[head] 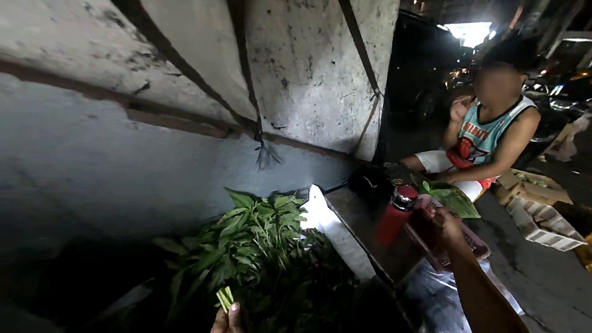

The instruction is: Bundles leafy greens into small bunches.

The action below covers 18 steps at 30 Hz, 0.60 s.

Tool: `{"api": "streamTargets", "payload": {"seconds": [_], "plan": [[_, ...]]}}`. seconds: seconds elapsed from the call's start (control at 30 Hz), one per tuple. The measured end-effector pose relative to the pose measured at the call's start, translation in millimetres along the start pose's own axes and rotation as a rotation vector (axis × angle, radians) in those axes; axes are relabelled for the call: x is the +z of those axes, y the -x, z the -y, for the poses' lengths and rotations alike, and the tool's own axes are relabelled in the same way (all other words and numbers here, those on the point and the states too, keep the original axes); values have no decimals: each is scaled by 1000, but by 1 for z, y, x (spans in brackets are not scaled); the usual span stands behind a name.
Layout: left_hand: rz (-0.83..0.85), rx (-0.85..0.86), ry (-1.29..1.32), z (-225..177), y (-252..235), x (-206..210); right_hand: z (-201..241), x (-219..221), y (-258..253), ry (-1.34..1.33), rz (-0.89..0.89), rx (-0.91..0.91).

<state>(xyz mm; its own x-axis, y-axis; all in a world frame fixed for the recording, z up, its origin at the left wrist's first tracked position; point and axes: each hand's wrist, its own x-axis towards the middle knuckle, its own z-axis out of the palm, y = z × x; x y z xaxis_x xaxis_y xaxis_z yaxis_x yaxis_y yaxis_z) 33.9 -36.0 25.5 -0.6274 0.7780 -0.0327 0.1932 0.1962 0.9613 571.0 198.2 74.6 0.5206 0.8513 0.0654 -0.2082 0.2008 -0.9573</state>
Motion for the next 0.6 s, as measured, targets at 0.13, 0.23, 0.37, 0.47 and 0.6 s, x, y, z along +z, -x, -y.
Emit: {"api": "streamTargets", "payload": {"seconds": [0.13, 0.23, 0.37, 0.47, 0.6], "plan": [[31, 7, -51, 0, 0, 0, 3, -6, 19, 293, 19, 67], [47, 24, -99, 2, -1, -2, 15, -10, 26, 467, 175, 200], [79, 42, -110, 2, 1, -2, 29, -7, 29, 249, 133, 89], [154, 21, -71, -3, 7, 7, 37, 12, 56, 164, 42, -90], [325, -33, -197, -13, 20, 30, 31, 62, 140, 191, 204, -239]]}}
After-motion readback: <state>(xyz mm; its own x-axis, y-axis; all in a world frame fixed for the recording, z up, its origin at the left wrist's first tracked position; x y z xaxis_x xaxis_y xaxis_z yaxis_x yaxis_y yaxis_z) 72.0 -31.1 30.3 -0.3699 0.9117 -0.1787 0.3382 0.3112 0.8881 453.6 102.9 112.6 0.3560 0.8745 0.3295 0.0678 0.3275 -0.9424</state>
